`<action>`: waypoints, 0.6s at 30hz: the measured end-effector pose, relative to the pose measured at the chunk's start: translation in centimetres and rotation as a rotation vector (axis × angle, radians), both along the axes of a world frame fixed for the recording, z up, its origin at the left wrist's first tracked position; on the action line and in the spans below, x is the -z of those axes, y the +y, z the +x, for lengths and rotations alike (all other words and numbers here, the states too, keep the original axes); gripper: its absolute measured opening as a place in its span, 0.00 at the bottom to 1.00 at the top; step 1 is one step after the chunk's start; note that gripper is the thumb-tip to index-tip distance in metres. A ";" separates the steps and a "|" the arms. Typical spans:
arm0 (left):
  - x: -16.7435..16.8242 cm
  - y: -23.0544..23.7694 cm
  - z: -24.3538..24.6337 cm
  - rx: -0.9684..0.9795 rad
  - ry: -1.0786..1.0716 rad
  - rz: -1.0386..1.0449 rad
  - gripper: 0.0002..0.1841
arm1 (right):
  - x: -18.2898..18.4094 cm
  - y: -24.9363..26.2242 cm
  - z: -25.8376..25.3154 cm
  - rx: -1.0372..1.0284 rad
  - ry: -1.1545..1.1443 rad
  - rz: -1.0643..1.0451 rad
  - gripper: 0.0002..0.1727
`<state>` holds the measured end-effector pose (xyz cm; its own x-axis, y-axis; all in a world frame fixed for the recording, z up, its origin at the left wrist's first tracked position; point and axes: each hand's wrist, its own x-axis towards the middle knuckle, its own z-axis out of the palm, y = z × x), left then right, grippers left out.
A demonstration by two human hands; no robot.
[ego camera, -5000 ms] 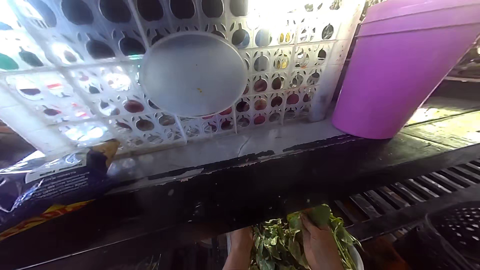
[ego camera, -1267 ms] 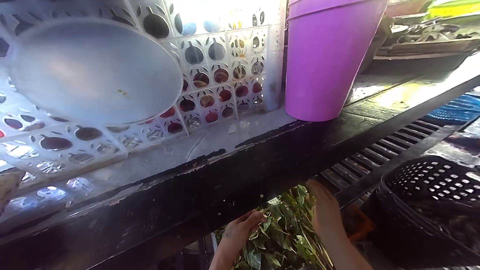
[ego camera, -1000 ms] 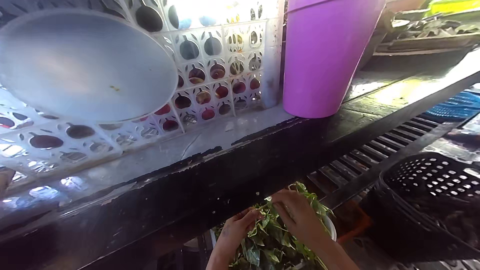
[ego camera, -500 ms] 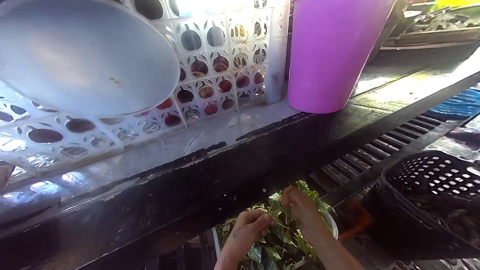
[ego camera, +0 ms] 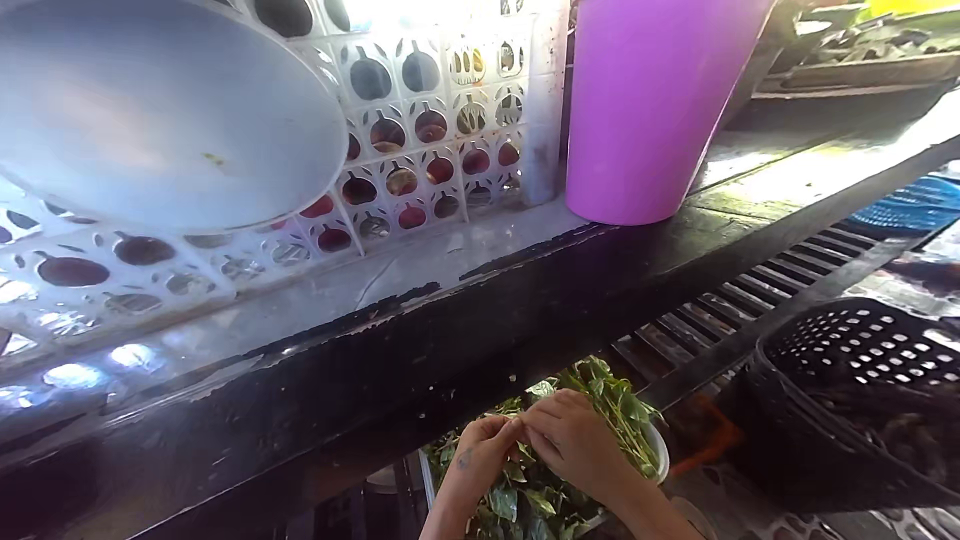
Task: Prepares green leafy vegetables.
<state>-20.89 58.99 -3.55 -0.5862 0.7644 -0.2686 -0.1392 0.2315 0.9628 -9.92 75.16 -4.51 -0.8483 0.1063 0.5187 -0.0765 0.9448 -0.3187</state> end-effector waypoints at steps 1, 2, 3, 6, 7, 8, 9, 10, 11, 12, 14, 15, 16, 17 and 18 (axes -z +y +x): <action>0.1 -0.1 0.0 0.017 0.015 -0.018 0.18 | 0.3 -0.2 0.0 0.014 0.014 0.052 0.10; 0.1 -0.2 0.1 0.041 0.040 -0.041 0.18 | 0.5 -0.3 0.1 0.031 0.029 0.088 0.09; -0.1 -0.3 0.3 0.074 0.081 -0.068 0.18 | 0.5 -0.2 0.0 0.047 0.050 0.115 0.08; -0.4 -0.6 0.5 0.156 0.219 -0.120 0.16 | 0.7 -0.2 -0.4 0.103 0.071 0.108 0.09; -0.4 -0.6 0.7 0.165 0.254 -0.107 0.15 | 0.8 -0.5 -0.5 0.115 0.045 -0.003 0.09; -0.3 -0.7 0.8 0.166 0.281 -0.071 0.15 | 0.7 -0.9 -0.4 0.109 -0.003 -0.221 0.10; -0.2 -0.8 0.9 0.158 0.295 -0.015 0.15 | 0.1 -1.3 -0.4 0.081 -0.064 -0.548 0.10; -0.2 -0.8 1.0 0.144 0.302 0.056 0.15 | -0.4 -1.5 -0.4 0.032 -0.087 -0.937 0.12; -0.1 -0.7 1.0 0.115 0.311 0.117 0.15 | -0.7 -1.7 -0.5 -0.020 -0.062 -1.278 0.14; -0.1 -0.6 0.9 0.078 0.329 0.152 0.15 | -0.9 -1.7 -0.7 -0.033 -0.038 -1.482 0.16; 0.1 -0.7 0.6 -0.012 0.356 0.194 0.15 | -0.8 -0.9 -0.9 0.071 -0.079 -1.377 0.17; 0.3 -0.7 0.5 -0.058 0.363 0.203 0.15 | -0.8 -0.1 -0.8 0.151 -0.166 -1.116 0.15; 0.3 -0.9 0.3 -0.104 0.364 0.207 0.16 | -0.8 0.8 -0.8 0.193 -0.254 -0.855 0.15; 0.3 -1.1 0.2 -0.143 0.372 0.206 0.16 | -0.9 1.8 -0.8 0.222 -0.292 -0.680 0.18; 0.1 -1.5 0.1 -0.171 0.395 0.197 0.16 | -1.2 2.8 -0.7 0.264 -0.305 -0.592 0.19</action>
<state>-20.82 57.47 -3.69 -0.7362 0.6620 0.1406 0.2259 0.0446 0.9731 -10.61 77.99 -3.31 -0.8533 0.5185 0.0544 0.3050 0.5811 -0.7545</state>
